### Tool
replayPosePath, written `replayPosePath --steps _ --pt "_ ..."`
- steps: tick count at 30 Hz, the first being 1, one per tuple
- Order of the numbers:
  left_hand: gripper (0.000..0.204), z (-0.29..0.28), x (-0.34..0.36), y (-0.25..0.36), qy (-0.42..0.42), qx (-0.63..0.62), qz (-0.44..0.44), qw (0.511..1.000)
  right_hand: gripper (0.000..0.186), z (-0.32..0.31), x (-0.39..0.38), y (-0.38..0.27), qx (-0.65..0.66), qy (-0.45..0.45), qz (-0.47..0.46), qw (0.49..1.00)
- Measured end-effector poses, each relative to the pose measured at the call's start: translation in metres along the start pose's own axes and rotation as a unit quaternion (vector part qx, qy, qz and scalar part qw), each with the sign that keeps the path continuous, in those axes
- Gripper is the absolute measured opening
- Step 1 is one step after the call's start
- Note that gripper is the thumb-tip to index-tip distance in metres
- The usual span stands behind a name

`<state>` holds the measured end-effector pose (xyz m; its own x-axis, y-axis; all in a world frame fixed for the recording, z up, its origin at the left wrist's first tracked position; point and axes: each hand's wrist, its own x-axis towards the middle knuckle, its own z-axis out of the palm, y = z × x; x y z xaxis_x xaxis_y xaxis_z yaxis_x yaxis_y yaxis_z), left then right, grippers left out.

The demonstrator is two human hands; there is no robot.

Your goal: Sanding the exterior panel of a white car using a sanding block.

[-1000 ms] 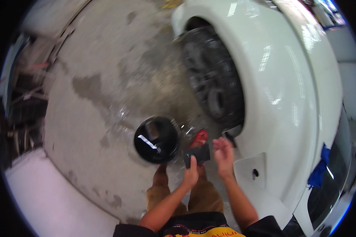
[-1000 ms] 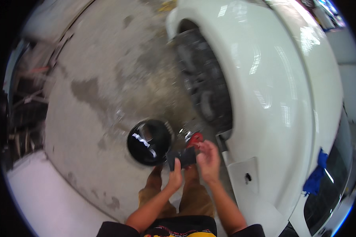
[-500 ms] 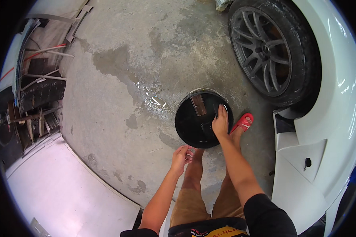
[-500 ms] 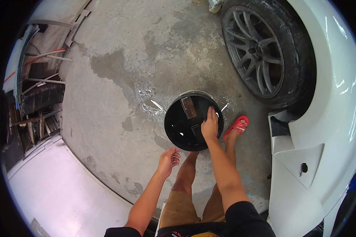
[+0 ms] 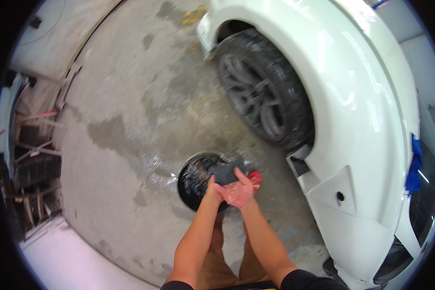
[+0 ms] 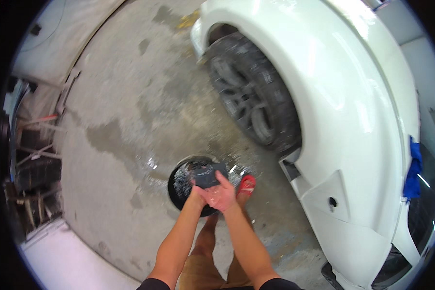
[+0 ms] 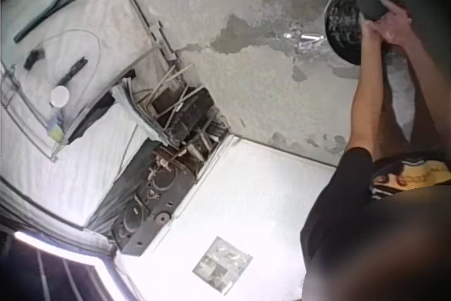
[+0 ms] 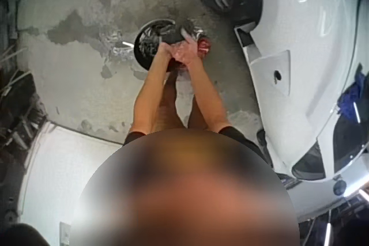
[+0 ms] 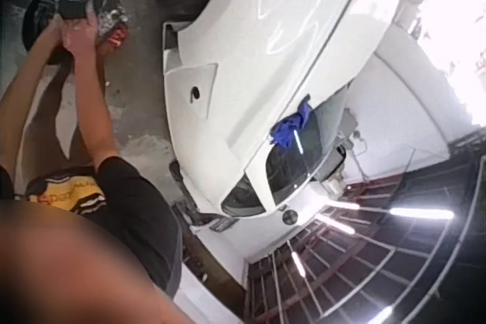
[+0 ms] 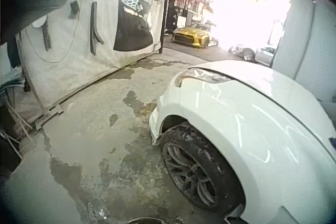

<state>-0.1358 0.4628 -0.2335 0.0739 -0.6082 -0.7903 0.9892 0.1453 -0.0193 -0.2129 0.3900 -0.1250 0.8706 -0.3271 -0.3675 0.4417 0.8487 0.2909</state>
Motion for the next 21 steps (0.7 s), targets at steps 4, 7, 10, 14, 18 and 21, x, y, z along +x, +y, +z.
replayPosePath --steps 4,7,10,14,18,21 --pt "0.041 0.217 0.045 -0.055 -0.121 0.184 0.165 0.961 0.051 0.152 0.032 -0.085 -0.347 0.120 -0.278 0.888" --pt "0.053 0.341 0.028 -0.084 -0.176 0.347 0.401 0.829 0.049 0.282 0.046 -0.140 -0.762 0.162 -0.375 0.503" --pt "0.059 0.413 0.022 -0.121 -0.251 0.303 0.511 0.764 0.050 0.325 0.044 -0.210 -0.901 0.111 -0.393 0.144" --pt "0.059 0.413 0.046 -0.158 -0.067 0.387 0.582 0.712 0.066 0.309 -0.033 -0.252 -0.939 0.075 -0.286 -0.178" --pt "0.055 0.412 0.040 -0.165 -0.031 0.376 0.588 0.716 0.070 0.271 -0.111 -0.282 -0.945 0.092 -0.202 -0.241" --pt "0.053 0.408 0.045 -0.163 0.005 0.350 0.584 0.733 0.077 0.329 -0.024 -0.271 -0.953 0.024 -0.232 -0.196"
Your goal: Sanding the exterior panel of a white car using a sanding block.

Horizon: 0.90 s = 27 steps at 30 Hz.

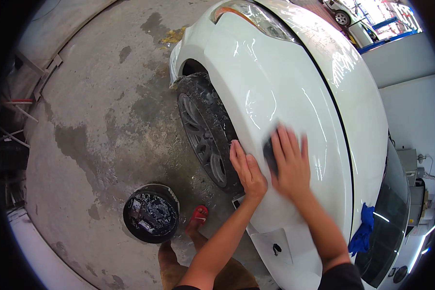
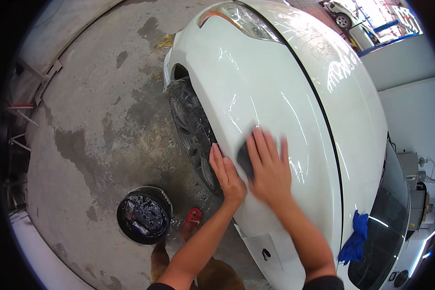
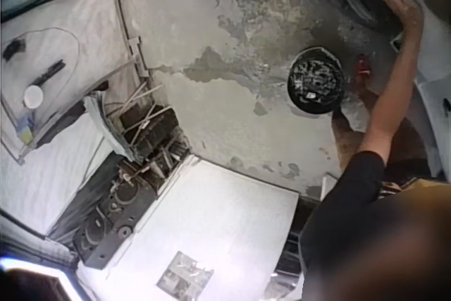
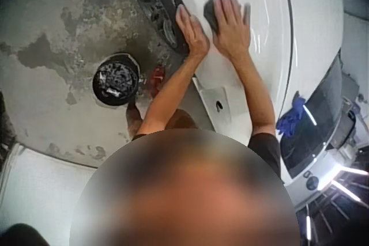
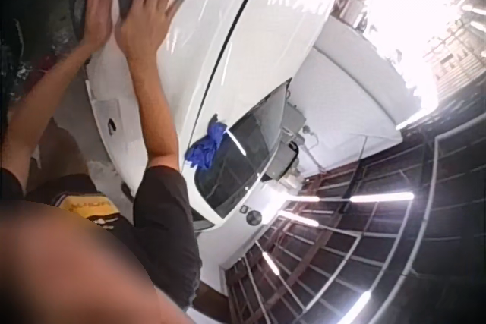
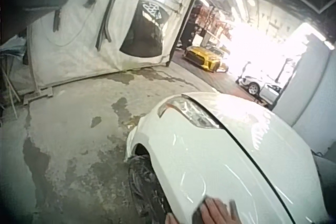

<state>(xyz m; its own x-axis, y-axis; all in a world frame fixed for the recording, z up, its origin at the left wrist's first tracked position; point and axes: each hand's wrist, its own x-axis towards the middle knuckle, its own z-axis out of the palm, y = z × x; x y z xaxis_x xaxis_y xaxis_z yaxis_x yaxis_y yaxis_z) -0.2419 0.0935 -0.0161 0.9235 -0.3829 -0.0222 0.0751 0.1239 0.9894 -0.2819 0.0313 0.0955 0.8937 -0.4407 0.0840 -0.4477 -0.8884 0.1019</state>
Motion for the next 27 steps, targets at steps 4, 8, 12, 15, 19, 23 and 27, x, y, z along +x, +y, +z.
replayPosePath --steps 4,8,12,15,19,23,27 --pt "0.050 0.020 -0.011 0.005 0.006 -0.028 -0.036 0.999 0.064 0.014 0.149 0.048 -0.039 0.055 -0.074 0.995" --pt "0.049 -0.009 -0.003 0.005 0.027 0.005 -0.033 0.999 0.070 -0.004 0.027 0.013 -0.002 -0.068 -0.076 0.995" --pt "0.048 0.010 -0.005 -0.004 0.039 -0.007 -0.014 0.999 0.080 -0.005 -0.061 0.029 -0.004 -0.111 -0.076 0.991" --pt "0.045 0.000 -0.003 0.003 0.037 -0.015 -0.018 0.999 0.084 -0.011 0.074 0.012 -0.030 -0.083 -0.118 0.989" --pt "0.043 -0.008 -0.005 0.006 0.011 -0.035 -0.046 0.998 0.084 0.005 0.156 0.028 -0.044 0.001 -0.122 0.992" --pt "0.031 -0.106 -0.022 -0.050 -0.038 0.039 -0.063 0.997 0.085 0.009 0.005 0.009 -0.020 -0.054 -0.021 0.998" --pt "0.022 -0.167 -0.056 -0.079 -0.015 0.084 -0.174 0.981 0.084 -0.003 0.017 0.018 -0.065 -0.032 -0.022 0.997"
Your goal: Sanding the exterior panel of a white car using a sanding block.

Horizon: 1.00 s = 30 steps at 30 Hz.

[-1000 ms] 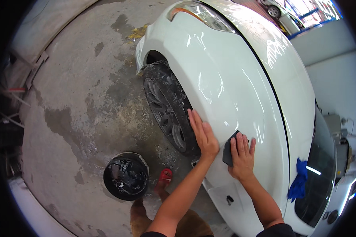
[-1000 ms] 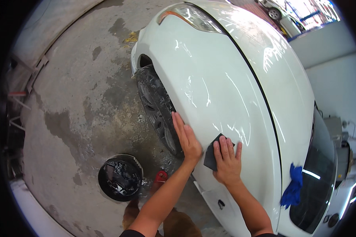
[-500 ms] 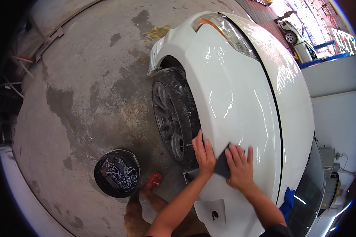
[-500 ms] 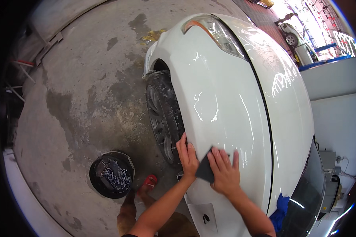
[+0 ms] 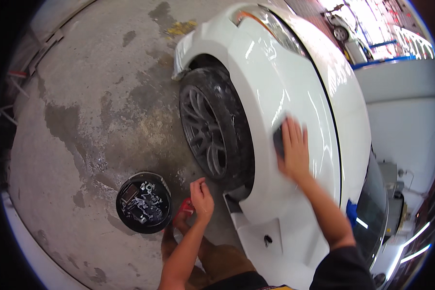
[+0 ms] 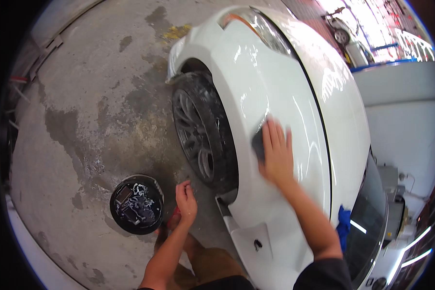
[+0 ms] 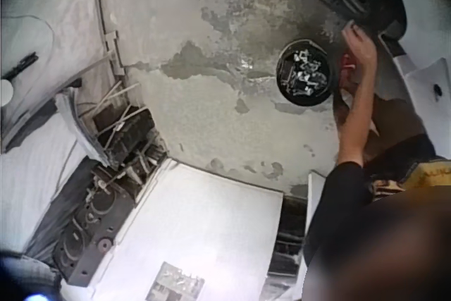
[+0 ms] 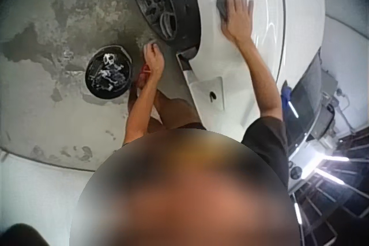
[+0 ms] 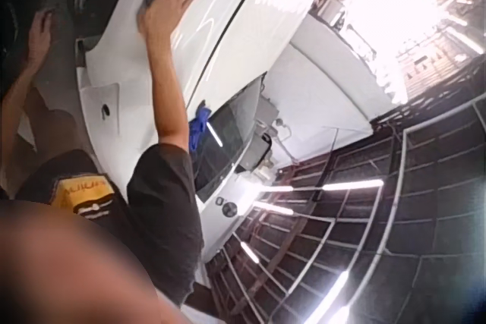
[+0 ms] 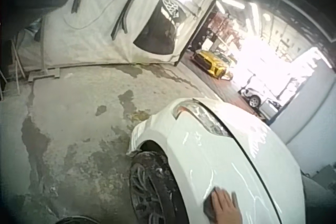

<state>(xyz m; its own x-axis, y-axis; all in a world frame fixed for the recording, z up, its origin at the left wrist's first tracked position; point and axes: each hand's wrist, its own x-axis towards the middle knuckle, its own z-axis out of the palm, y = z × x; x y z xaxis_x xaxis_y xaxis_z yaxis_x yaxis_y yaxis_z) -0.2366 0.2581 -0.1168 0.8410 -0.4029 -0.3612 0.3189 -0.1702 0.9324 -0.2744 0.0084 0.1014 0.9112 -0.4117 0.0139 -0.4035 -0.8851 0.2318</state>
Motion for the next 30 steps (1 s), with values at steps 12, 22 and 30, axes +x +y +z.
replayPosePath --steps 12,22,30 --pt "0.021 -0.217 -0.057 -0.082 -0.181 0.086 -0.155 0.968 0.085 0.063 -0.192 -0.066 -0.070 0.087 0.177 0.978" --pt "0.019 -0.288 -0.027 -0.097 -0.256 0.198 -0.149 0.935 0.088 0.082 -0.143 -0.117 -0.008 0.091 0.323 0.942" --pt "0.019 -0.323 -0.007 -0.093 -0.291 0.283 -0.141 0.903 0.106 0.055 -0.086 -0.109 0.056 0.112 0.369 0.921"
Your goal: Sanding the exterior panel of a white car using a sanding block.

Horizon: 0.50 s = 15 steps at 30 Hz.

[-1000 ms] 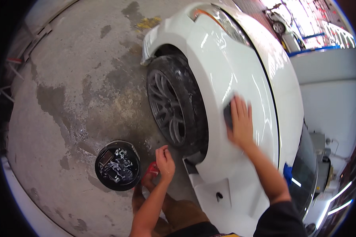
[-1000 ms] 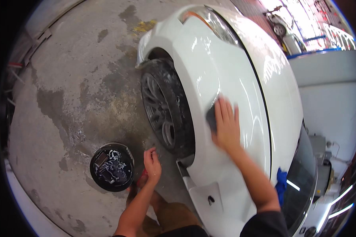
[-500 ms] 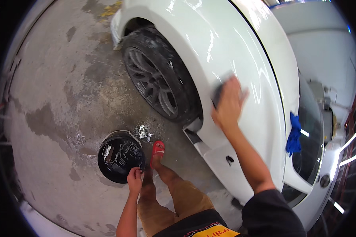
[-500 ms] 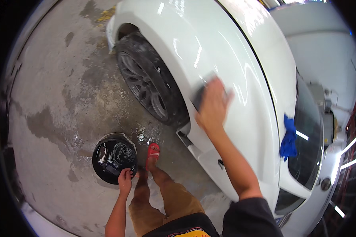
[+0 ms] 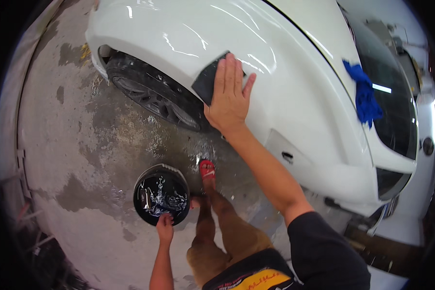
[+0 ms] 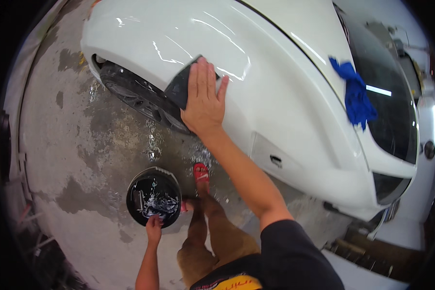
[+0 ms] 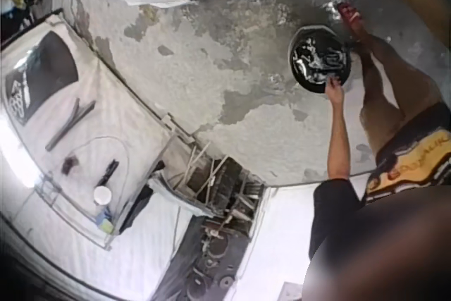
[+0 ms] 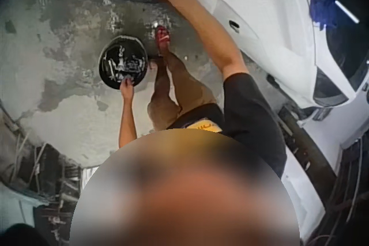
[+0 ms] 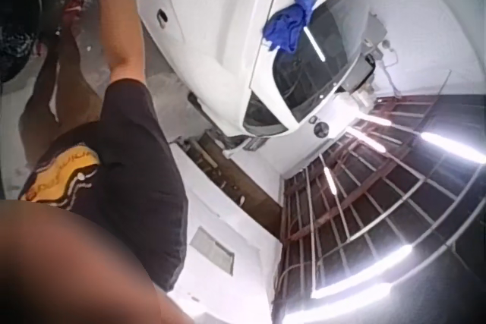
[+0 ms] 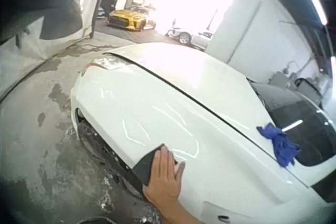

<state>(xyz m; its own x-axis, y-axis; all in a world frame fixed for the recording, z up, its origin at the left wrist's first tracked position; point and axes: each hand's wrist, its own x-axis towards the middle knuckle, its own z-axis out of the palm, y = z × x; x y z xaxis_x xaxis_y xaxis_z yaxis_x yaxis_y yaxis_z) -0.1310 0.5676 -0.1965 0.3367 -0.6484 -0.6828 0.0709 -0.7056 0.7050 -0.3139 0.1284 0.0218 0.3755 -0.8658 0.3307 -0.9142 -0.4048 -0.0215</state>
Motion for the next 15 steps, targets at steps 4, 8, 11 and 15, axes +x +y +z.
replayPosePath --steps 4,8,11,15 --pt "0.019 -0.008 -0.010 -0.016 -0.020 0.009 -0.025 0.999 0.103 0.037 -0.140 0.073 -0.056 0.017 0.055 0.997" --pt "0.020 -0.004 -0.017 -0.024 -0.015 0.019 -0.026 0.999 0.101 0.040 -0.126 0.065 0.016 0.075 0.079 0.994" --pt "0.022 0.001 -0.016 -0.029 -0.024 0.034 -0.037 0.998 0.099 0.004 -0.043 0.031 0.039 0.042 0.017 0.998" --pt "0.023 -0.003 -0.019 -0.050 -0.020 0.020 -0.051 0.998 0.093 0.017 -0.138 0.085 -0.041 0.023 0.024 0.999"
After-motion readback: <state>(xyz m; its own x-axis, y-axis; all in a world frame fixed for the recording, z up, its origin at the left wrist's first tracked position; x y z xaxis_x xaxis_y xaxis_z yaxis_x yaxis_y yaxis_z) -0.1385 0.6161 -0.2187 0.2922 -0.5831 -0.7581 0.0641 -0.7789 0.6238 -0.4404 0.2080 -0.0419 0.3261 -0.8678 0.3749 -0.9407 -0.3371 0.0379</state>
